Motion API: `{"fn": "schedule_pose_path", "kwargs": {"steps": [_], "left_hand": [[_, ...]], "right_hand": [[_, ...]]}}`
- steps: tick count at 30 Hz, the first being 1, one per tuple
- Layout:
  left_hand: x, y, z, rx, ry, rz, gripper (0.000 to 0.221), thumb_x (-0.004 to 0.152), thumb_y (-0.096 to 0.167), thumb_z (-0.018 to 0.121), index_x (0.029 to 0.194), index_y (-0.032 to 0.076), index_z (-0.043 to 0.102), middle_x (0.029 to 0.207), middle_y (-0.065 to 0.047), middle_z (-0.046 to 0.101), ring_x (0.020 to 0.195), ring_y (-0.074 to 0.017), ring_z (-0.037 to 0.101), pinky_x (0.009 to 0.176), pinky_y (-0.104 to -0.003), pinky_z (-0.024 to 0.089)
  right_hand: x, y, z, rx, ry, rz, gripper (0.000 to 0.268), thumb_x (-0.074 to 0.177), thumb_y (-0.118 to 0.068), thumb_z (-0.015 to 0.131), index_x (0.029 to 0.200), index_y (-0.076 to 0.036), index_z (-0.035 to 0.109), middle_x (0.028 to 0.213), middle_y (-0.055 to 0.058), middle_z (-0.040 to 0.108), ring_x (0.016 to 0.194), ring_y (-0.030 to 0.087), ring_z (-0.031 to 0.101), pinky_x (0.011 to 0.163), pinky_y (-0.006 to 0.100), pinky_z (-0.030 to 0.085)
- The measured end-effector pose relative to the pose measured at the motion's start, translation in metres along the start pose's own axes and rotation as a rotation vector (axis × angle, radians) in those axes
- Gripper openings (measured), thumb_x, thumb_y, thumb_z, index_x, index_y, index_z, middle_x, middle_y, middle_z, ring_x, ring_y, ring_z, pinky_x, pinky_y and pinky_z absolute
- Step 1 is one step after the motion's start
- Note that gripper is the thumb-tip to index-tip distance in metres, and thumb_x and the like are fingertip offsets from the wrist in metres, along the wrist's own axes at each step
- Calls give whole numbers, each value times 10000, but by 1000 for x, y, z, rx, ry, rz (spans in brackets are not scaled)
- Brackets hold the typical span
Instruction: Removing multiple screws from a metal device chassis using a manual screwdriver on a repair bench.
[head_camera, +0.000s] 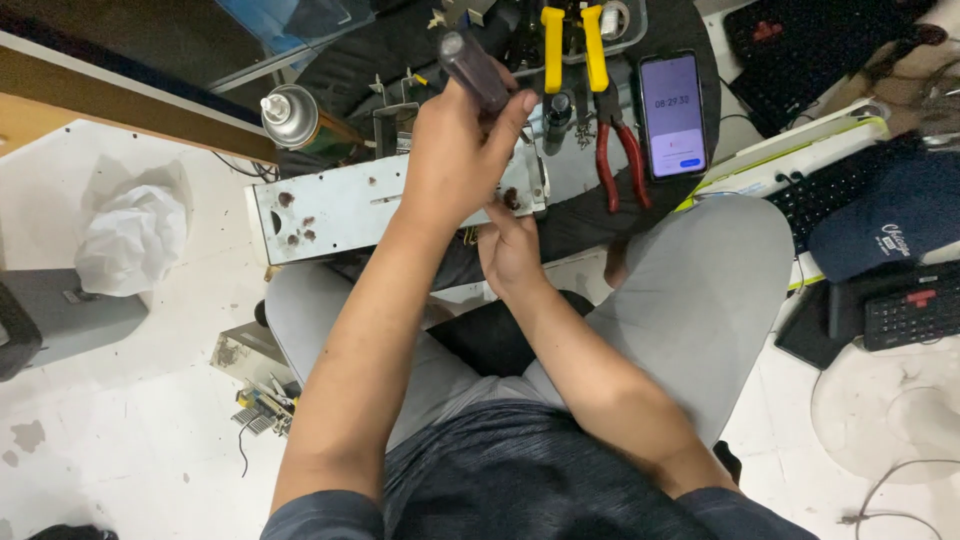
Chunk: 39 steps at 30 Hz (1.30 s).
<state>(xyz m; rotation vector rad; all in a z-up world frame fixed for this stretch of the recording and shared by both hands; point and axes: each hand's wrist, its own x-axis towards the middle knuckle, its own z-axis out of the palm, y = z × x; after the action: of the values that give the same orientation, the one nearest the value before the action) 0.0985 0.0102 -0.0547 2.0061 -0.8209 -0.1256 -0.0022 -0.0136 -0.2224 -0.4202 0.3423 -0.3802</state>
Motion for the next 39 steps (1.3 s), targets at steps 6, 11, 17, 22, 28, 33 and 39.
{"fn": "schedule_pose_path", "kwargs": {"steps": [6, 11, 17, 22, 28, 33, 39], "left_hand": [[15, 2, -12, 66, -368, 112, 262, 1060, 272, 548, 1241, 97, 480, 1056, -98, 726, 867, -376, 709, 680, -484, 478], [21, -11, -1, 27, -303, 89, 336, 1026, 336, 637, 1225, 94, 515, 1029, -130, 769, 860, -376, 724, 669, -412, 476], [15, 1, -9, 244, -333, 93, 308, 988, 312, 534, 1209, 97, 531, 881, -171, 729, 750, -530, 612, 528, -588, 397], [12, -11, -13, 418, -366, 51, 357, 957, 329, 634, 1218, 99, 553, 1082, -164, 693, 911, -467, 615, 617, -599, 452], [34, -39, -3, 371, -624, -422, 498, 970, 430, 410, 1356, 209, 634, 1332, -144, 661, 1173, -417, 609, 845, -552, 482], [69, -51, 11, 384, -851, -494, 439, 1046, 460, 348, 856, 170, 617, 779, -76, 561, 660, -244, 448, 590, -408, 299], [83, -81, 25, 441, -978, -359, 360, 1009, 380, 443, 800, 126, 591, 730, -63, 555, 617, -233, 415, 578, -377, 310]], "right_hand": [[-33, -44, 13, -209, 76, 111, 132, 1017, -215, 659, 895, -167, 655, 1116, -11, 672, 1169, 118, 587, 1150, 376, 399], [-44, -157, 53, -1218, -152, 384, 308, 1040, -271, 557, 966, -37, 742, 793, 117, 789, 635, 138, 694, 618, 253, 564], [30, -205, 116, -1425, -718, -542, 585, 1191, -306, 560, 1637, -98, 246, 1693, 133, 322, 1606, 298, 377, 1344, 471, 387], [36, -212, 170, -1414, -909, -418, 293, 1114, 10, 547, 1397, 4, 469, 1286, 181, 701, 1256, 315, 688, 1105, 408, 506], [47, -212, 152, -1331, -895, -227, 221, 1097, -23, 557, 1307, 26, 506, 1271, 183, 674, 1227, 286, 679, 1043, 374, 557], [46, -218, 154, -1342, -979, -201, 216, 1089, 6, 551, 1301, 8, 510, 1341, 180, 654, 1259, 291, 655, 1069, 384, 548], [45, -219, 157, -1366, -974, -251, 249, 1057, 17, 616, 1302, 17, 571, 1312, 148, 682, 1217, 270, 677, 1031, 357, 555]]}}
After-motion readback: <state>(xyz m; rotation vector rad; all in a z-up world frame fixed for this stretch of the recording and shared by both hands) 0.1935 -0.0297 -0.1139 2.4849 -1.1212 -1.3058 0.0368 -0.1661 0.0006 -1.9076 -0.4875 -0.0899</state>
